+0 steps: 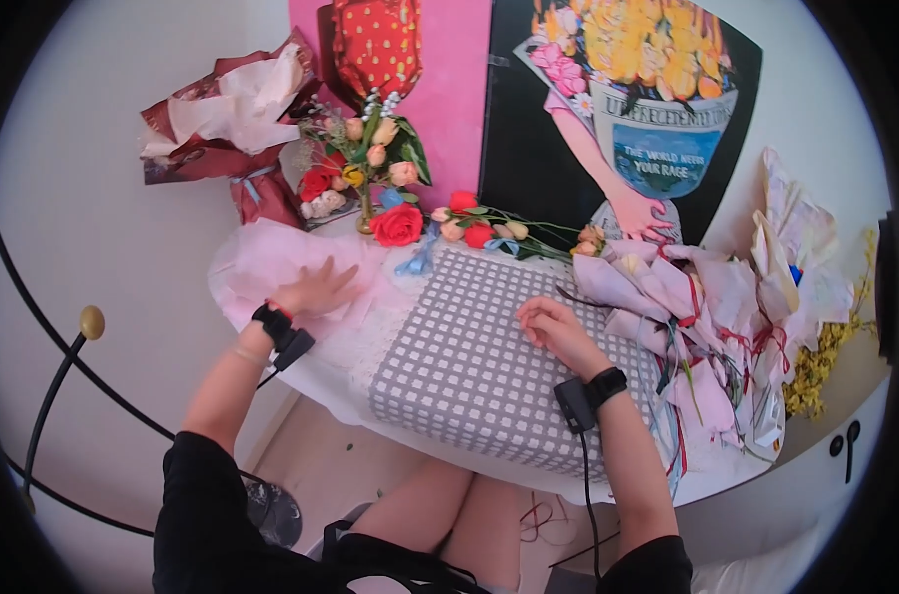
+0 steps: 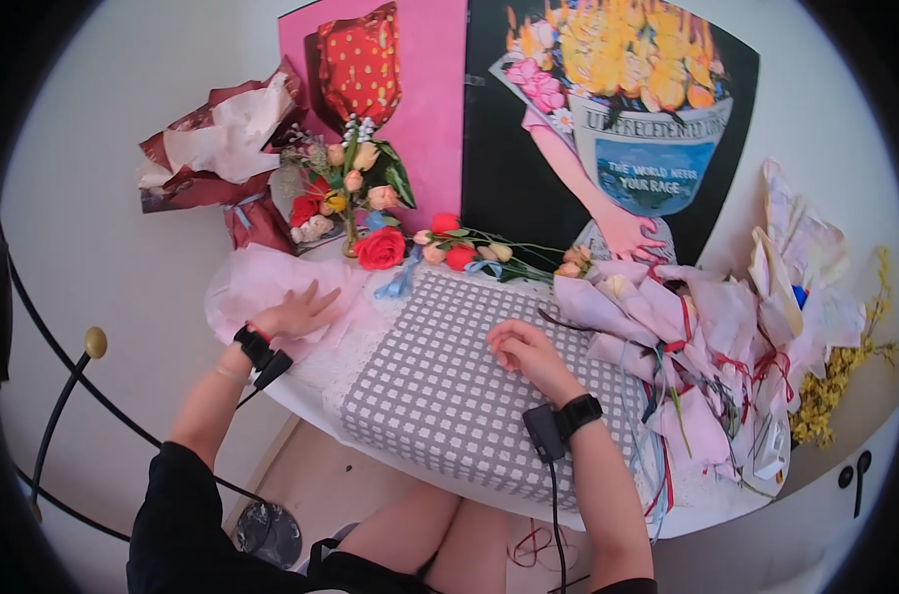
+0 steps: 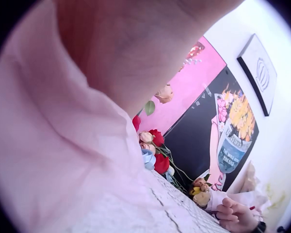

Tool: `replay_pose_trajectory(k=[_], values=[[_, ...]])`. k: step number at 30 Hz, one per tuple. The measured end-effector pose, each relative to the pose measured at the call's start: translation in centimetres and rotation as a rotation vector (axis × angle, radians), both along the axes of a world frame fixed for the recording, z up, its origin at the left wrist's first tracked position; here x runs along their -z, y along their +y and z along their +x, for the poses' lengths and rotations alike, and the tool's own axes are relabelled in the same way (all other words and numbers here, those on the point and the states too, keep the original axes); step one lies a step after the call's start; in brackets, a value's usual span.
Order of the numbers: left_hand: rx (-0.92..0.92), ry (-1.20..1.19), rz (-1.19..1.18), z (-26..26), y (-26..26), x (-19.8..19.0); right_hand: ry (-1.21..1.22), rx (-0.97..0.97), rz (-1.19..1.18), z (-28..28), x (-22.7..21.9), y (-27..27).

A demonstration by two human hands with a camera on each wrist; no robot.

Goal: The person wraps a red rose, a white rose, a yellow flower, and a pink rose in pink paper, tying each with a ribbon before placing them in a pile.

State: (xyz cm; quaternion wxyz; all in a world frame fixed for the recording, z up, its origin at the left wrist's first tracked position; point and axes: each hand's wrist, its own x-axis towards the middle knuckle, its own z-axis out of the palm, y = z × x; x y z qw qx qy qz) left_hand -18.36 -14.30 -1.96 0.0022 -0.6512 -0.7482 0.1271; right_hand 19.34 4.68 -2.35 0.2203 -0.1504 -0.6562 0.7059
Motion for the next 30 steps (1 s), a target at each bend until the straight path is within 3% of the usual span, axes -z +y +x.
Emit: replay_pose_trajectory(k=[1, 2, 4, 8, 11, 15, 17, 18, 20, 24, 26, 30], values=[[-0.037, -0.155, -0.029, -0.1, 0.2, 0.6, -0.005, -0.004, 0.005, 0.0, 0.1, 0.1], [-0.02, -0.152, -0.03, 1.8, -0.1, -0.8, 0.007, -0.014, -0.01, -0.1, 0.2, 0.2], [-0.31, -0.271, -0.042, 4.8, -1.9, -3.3, 0.013, -0.019, -0.005, 0.0, 0.5, 0.5], [-0.231, -0.282, 0.099, 3.3, -3.2, -1.4, -0.02, -0.026, 0.081, -0.1, 0.2, 0.3], [-0.275, -0.168, 0.073, 3.6, -3.1, 0.0, -0.013, -0.035, 0.062, -0.2, 0.7, 0.6], [-0.149, -0.202, 0.276, 2.2, -3.6, 0.6, -0.049, -0.024, 0.098, -0.3, 0.8, 0.7], [-0.29, 0.142, 0.58, 1.0, -3.4, 0.9, -0.043, -0.036, 0.096, -0.3, 0.5, 0.5], [-0.299, 0.143, 0.583, 0.4, -3.3, 1.0, -0.055, -0.031, 0.088, -0.3, 0.5, 0.5], [-0.518, 0.078, 0.405, -0.5, -3.4, 1.3, -0.077, -0.024, 0.102, -0.4, 0.2, 0.3], [-0.528, -0.06, 0.359, -1.9, -4.2, 1.9, -0.081, -0.017, 0.109, -0.4, 0.1, 0.3], [-0.478, -0.058, 0.551, -2.5, -4.8, 2.1, -0.08, -0.02, 0.088, -0.3, 0.2, 0.3], [-0.486, -0.127, 0.374, -2.7, -4.9, 1.3, -0.098, -0.004, 0.122, -0.5, 0.2, 0.2]])
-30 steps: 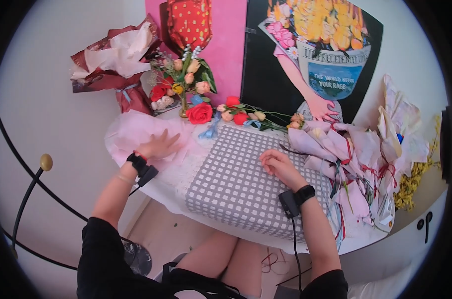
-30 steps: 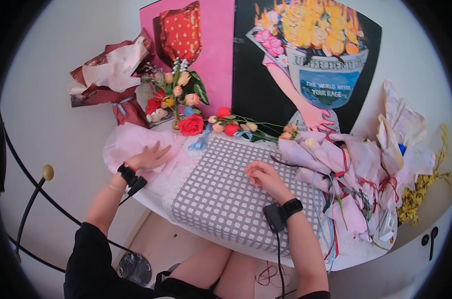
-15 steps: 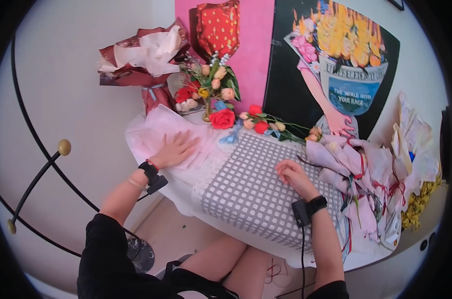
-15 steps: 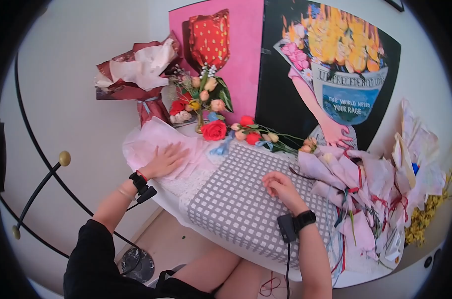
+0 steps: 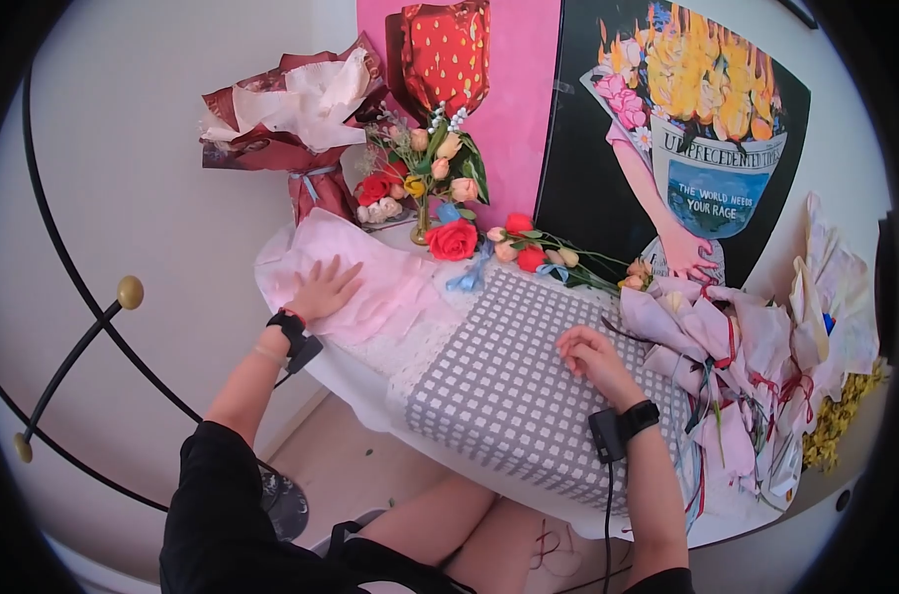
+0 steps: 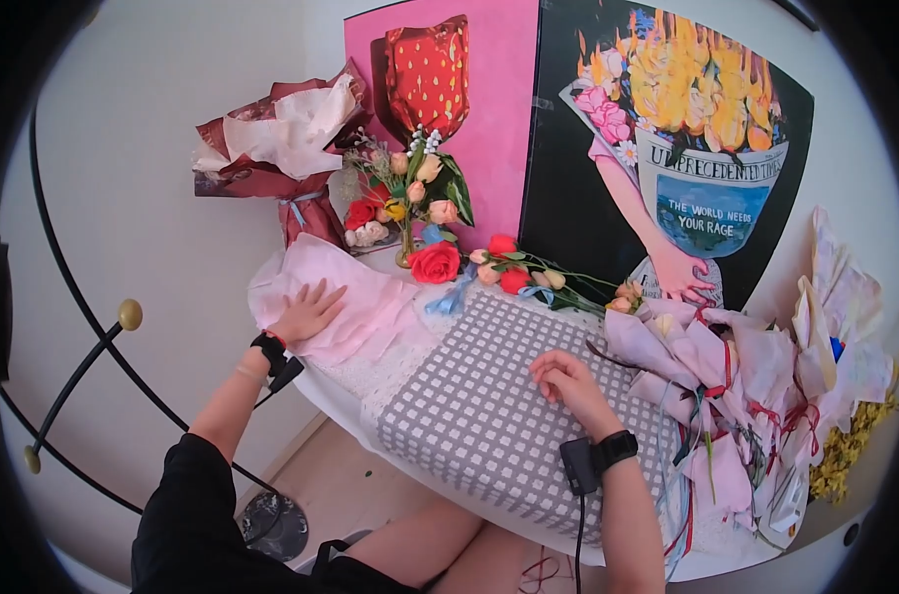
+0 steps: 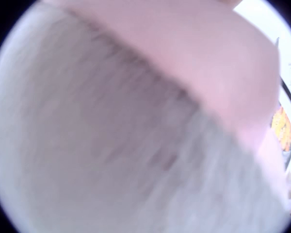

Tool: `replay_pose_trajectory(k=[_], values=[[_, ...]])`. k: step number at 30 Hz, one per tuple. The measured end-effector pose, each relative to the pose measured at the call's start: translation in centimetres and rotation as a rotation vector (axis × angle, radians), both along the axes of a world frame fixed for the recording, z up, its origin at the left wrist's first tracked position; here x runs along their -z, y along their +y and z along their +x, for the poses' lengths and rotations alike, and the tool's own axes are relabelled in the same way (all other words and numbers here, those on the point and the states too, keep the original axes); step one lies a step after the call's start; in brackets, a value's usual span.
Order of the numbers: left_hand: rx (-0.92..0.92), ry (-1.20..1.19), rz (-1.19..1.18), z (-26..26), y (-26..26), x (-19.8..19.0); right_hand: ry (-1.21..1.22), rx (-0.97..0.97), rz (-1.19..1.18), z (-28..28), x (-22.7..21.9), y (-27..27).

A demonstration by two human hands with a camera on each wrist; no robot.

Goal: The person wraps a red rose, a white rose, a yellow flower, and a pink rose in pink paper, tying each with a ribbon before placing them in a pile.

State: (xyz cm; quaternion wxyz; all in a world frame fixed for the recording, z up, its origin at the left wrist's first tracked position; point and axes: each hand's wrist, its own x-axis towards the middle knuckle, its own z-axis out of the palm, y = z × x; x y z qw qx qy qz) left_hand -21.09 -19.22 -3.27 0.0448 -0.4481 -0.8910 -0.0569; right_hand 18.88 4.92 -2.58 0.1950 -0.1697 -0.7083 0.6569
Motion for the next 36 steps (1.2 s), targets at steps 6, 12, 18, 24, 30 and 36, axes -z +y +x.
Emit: replay_pose_trajectory(k=[6, 12, 18, 24, 30, 36], values=[[0.41, 0.191, 0.671, 4.1, 3.6, -6.9, 0.016, 0.004, -0.058, 0.1, 0.1, 0.2], [1.029, -0.564, 0.427, 15.6, 13.6, -8.5, 0.031, 0.068, -0.085, 0.2, -0.6, -0.7], [1.03, -1.169, -0.016, 22.7, 22.3, -3.7, 0.183, 0.028, -0.179, 0.4, 0.9, 0.7], [0.851, -1.613, 0.252, 23.8, 23.3, -0.9, 0.226, 0.021, -0.193, 0.1, 1.2, 1.3], [0.716, -1.687, 0.341, 23.5, 22.6, 0.0, 0.164, 0.009, -0.132, -0.2, 1.1, 1.3], [0.796, -1.563, 0.387, 23.9, 22.7, 0.2, 0.162, 0.007, -0.131, 0.0, 1.0, 1.1]])
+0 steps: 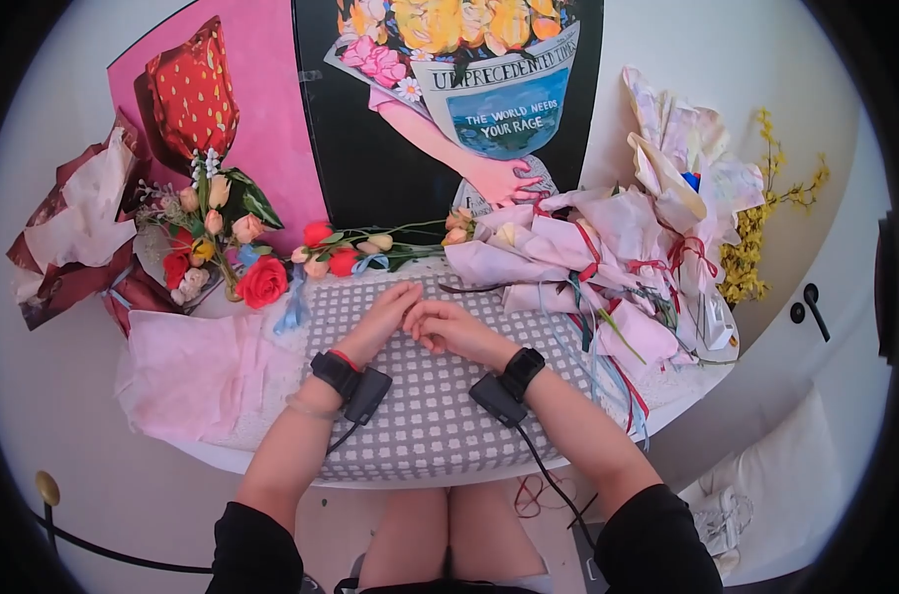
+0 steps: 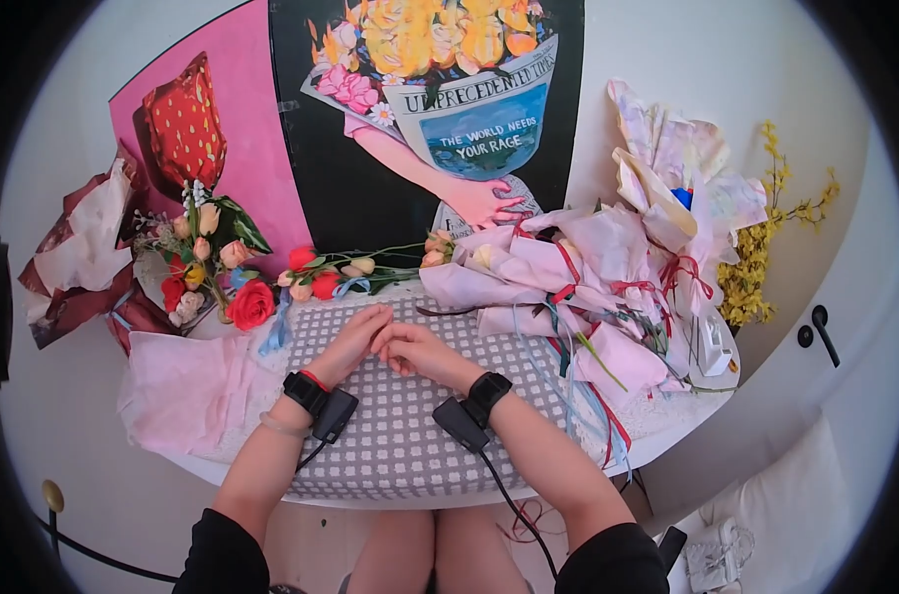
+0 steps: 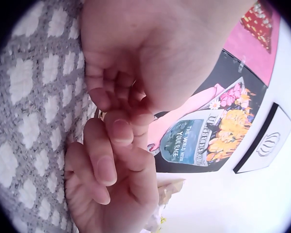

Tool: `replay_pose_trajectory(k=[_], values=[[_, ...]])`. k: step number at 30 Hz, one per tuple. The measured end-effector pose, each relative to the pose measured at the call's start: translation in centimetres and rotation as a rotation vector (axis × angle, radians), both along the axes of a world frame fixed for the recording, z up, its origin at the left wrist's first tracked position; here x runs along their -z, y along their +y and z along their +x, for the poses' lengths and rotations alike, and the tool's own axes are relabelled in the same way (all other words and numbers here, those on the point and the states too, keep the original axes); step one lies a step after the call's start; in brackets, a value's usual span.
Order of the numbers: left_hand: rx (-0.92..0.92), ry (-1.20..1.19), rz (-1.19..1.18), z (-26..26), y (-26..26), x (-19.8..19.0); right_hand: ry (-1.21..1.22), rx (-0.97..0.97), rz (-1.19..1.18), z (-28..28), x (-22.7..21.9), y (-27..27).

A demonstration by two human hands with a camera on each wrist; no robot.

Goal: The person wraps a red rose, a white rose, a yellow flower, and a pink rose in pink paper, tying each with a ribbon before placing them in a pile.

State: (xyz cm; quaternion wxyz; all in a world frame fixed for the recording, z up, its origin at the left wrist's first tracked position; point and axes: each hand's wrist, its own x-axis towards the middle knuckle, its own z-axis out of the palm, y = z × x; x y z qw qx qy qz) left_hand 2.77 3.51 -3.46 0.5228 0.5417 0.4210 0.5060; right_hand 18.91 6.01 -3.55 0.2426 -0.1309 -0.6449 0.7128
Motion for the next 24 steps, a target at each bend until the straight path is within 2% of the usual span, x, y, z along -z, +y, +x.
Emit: replay_pose_trajectory(k=[17, 21, 24], values=[[0.041, 0.047, -0.055, 0.0, 0.0, -0.4, -0.072, -0.01, 0.106, 0.0, 0.0, 0.1], [0.088, 0.033, -0.123, -0.4, -0.1, -0.5, -0.062, -0.033, 0.093, -0.1, 0.2, 0.4], [0.06, 0.035, -0.083, -0.4, 0.2, -0.3, -0.057, -0.049, 0.077, -0.1, 0.1, 0.4]])
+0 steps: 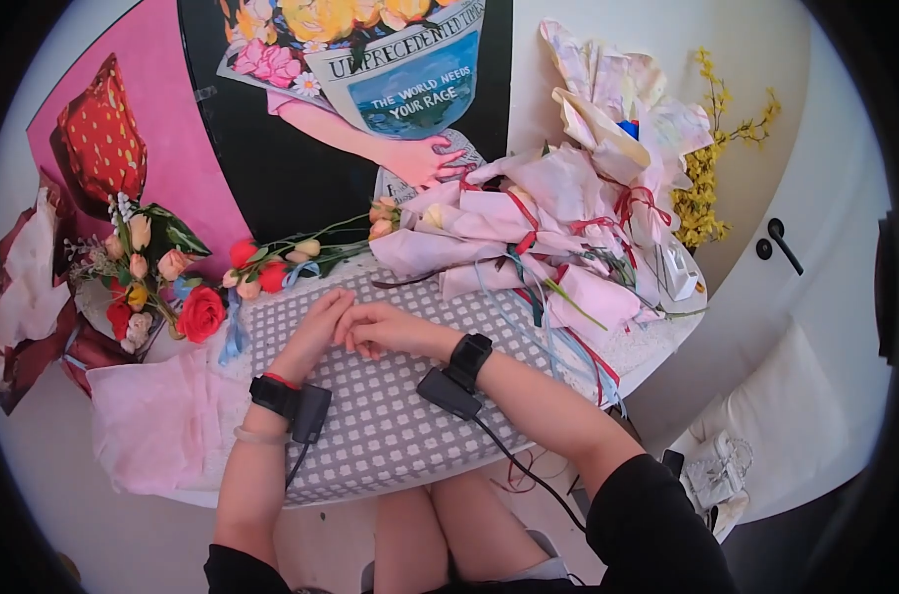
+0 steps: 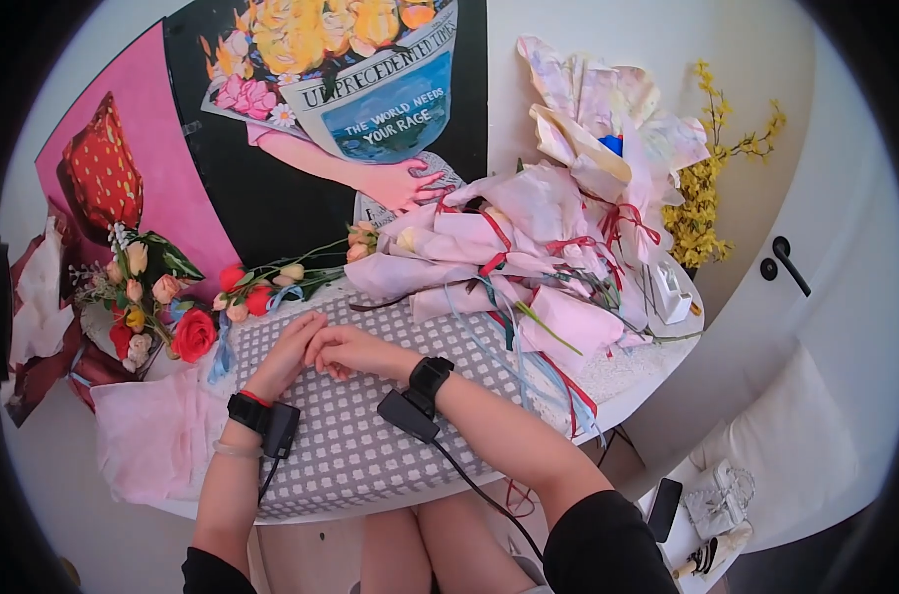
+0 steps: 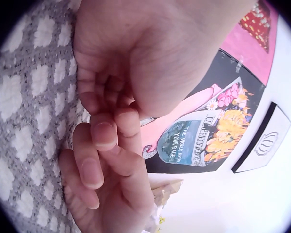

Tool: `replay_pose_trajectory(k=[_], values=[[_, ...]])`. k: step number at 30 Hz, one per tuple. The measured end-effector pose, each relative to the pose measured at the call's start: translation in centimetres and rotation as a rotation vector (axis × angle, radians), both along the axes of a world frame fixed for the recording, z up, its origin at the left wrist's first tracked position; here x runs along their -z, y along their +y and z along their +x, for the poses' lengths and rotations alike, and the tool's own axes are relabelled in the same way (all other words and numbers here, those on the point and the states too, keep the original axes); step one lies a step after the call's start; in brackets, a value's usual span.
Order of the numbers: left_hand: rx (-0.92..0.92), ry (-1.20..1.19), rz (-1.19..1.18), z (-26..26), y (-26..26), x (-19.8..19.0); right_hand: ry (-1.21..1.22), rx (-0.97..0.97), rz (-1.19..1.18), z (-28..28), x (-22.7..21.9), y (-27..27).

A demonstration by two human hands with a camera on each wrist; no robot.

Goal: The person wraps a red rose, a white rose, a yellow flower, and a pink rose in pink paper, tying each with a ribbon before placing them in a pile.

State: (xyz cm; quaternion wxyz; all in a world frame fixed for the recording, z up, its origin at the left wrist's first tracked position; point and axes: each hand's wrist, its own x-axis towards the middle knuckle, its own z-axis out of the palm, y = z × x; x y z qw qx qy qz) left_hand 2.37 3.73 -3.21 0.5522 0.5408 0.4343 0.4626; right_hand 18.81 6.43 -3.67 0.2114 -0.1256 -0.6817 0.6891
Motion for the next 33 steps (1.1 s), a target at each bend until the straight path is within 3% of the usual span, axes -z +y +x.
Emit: replay_pose_trajectory(k=[7, 9, 10, 14, 16, 18, 19, 21, 22, 24, 27, 31, 33], values=[[-0.009, -0.087, -0.099, 0.4, -0.7, -1.2, -0.061, 0.027, 0.089, 0.1, -1.3, 0.1], [0.054, -0.085, -0.065, 0.3, -0.4, -1.1, -0.054, 0.261, 0.263, 0.8, -2.8, -0.2], [0.062, -0.086, -0.061, 0.1, -0.2, -0.9, -0.056, 0.269, 0.268, 1.3, -3.4, 0.0], [0.122, -0.014, -0.034, -0.7, 0.4, -0.2, 0.016, 0.93, 1.014, 4.9, -6.7, 1.0], [0.146, -0.004, -0.042, -0.7, 0.3, 0.0, -0.287, 1.124, 1.206, 7.7, -8.3, 2.2], [0.133, -0.012, -0.022, -0.7, 0.2, -0.1, -0.693, 1.266, 1.588, 10.8, -9.4, 2.7], [0.148, -0.023, -0.025, -0.7, 0.2, -0.1, -0.715, 1.267, 1.59, 11.9, -9.6, 2.7], [0.151, 0.004, -0.015, -0.6, 0.1, -0.2, -1.181, 1.126, 1.415, 13.8, -9.7, 2.6], [0.15, 0.015, -0.003, -0.6, -0.1, -0.3, -1.192, 1.132, 1.414, 14.5, -9.9, 2.7], [0.154, 0.035, 0.012, -0.4, -0.4, -0.6, -1.351, 0.971, 1.121, 15.8, -10.2, 2.8], [0.156, 0.045, 0.035, -0.5, -0.4, -0.4, -1.192, 0.929, 1.091, 17.1, -10.9, 1.6], [0.155, 0.008, 0.04, -0.7, -0.3, 0.0, -1.166, 0.855, 1.176, 18.2, -11.2, 1.7], [0.14, 0.0, 0.042, -0.6, -0.6, -0.3, -1.096, 0.954, 1.277, 18.6, -12.6, 1.6]])
